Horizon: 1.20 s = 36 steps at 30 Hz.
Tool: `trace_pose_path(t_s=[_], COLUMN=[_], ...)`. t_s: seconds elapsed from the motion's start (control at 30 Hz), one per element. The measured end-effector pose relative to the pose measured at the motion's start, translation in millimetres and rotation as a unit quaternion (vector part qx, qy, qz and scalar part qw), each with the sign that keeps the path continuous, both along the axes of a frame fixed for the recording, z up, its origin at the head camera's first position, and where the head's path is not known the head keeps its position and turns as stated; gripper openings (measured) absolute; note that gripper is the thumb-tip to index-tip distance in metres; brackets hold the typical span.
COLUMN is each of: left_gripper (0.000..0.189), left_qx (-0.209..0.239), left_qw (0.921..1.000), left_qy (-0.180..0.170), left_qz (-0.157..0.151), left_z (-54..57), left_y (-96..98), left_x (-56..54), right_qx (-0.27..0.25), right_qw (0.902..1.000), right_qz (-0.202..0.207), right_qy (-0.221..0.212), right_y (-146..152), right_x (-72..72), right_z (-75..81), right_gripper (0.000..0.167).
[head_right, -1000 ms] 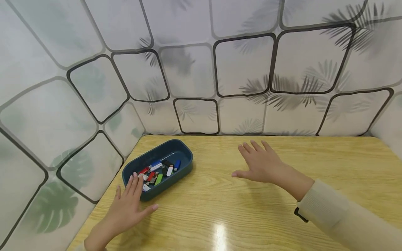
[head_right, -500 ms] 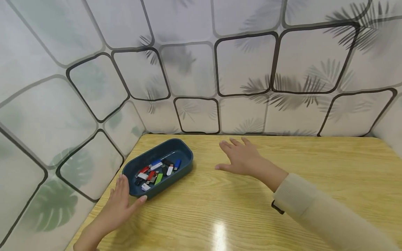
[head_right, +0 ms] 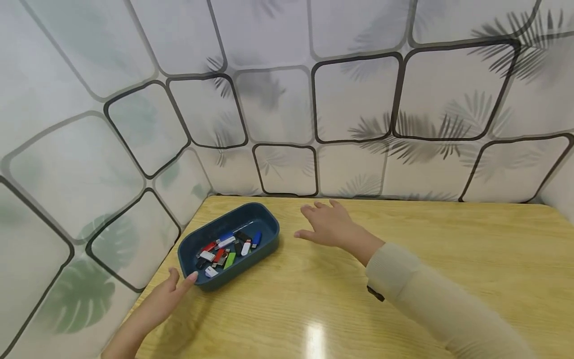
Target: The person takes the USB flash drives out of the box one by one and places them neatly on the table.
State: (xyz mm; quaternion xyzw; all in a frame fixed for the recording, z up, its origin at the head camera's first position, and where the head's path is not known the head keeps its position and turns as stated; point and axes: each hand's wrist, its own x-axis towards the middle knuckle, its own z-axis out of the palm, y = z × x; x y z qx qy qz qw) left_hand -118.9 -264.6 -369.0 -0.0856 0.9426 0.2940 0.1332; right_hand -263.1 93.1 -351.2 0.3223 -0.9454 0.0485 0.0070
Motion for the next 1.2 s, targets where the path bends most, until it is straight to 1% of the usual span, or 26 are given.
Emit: trace_pose_path(t_s=[0.07,0.13,0.2,0.27,0.3,0.37,0.47,0.53,0.6,0.63,0.8,0.87,1.0,1.07,1.13,1.2], left_gripper=[0.099,0.090,0.076,0.059,0.053,0.050,0.049,0.048,0.047,0.047,0.046,0.047,0.046,0.043,0.039,0.035], left_qx=[0.001,0.011,0.037,0.065,0.078,0.103,0.131,0.159,0.179,0.185,0.185,0.187,0.173,0.162,0.153,0.149], left_qw=[1.0000,0.9998,0.9990,0.9971,0.9960,0.9935,0.9912,0.9873,0.9834,0.9824,0.9818,0.9807,0.9829,0.9848,0.9859,0.9862], left_qy=[0.007,0.015,0.021,0.026,0.024,0.017,0.005,-0.009,-0.020,-0.021,-0.008,-0.006,0.000,0.011,0.024,0.031], left_qz=[0.000,0.003,0.015,0.029,0.038,0.046,0.018,-0.006,-0.018,-0.014,0.041,0.057,0.061,0.062,0.065,0.066], left_z=[-1.9,-2.1,-2.1,-2.6,-3.2,-6.2,-12.4,-16.3,-19.0,-19.8,-22.8,-24.0,-25.9,-24.3,-22.6,-20.7], left_y=[-0.8,-2.5,-3.8,-5.4,-5.9,-6.9,-10.1,-13.0,-15.6,-16.4,-14.4,-13.4,-14.1,-16.7,-18.2,-18.9], left_x=[-2.3,-4.5,-7.1,-9.0,-9.9,-11.9,-15.0,-16.6,-18.3,-18.8,-21.4,-22.8,-26.6,-27.7,-28.9,-29.8], right_qx=[-0.005,-0.017,-0.024,-0.037,-0.042,-0.054,-0.077,-0.090,-0.097,-0.095,-0.088,-0.096,-0.112,-0.120,-0.131,-0.141], right_qw=[1.0000,0.9997,0.9987,0.9954,0.9936,0.9894,0.9821,0.9773,0.9755,0.9765,0.9799,0.9770,0.9700,0.9669,0.9650,0.9636], right_qz=[0.003,0.000,-0.012,-0.026,-0.029,-0.034,-0.037,-0.044,-0.051,-0.053,-0.062,-0.067,-0.076,-0.086,-0.101,-0.111], right_qy=[-0.001,-0.016,-0.044,-0.085,-0.100,-0.131,-0.168,-0.187,-0.191,-0.186,-0.168,-0.178,-0.202,-0.208,-0.204,-0.198], right_y=[-5.9,-12.7,-19.1,-25.9,-28.7,-33.9,-40.7,-45.2,-50.1,-52.9,-67.3,-73.1,-82.3,-87.6,-91.4,-95.1], right_x=[-3.8,-7.5,-11.4,-15.1,-16.9,-21.0,-26.4,-29.8,-32.6,-34.1,-41.6,-43.1,-41.4,-40.2,-39.0,-38.3], right_z=[-4.6,-8.0,-9.7,-10.4,-10.3,-10.3,-11.1,-12.7,-13.2,-12.6,-7.7,-7.7,-17.3,-20.7,-22.9,-21.8], right_gripper=[0.074,0.071,0.067,0.063,0.061,0.057,0.052,0.049,0.048,0.048,0.050,0.051,0.043,0.035,0.028,0.021])
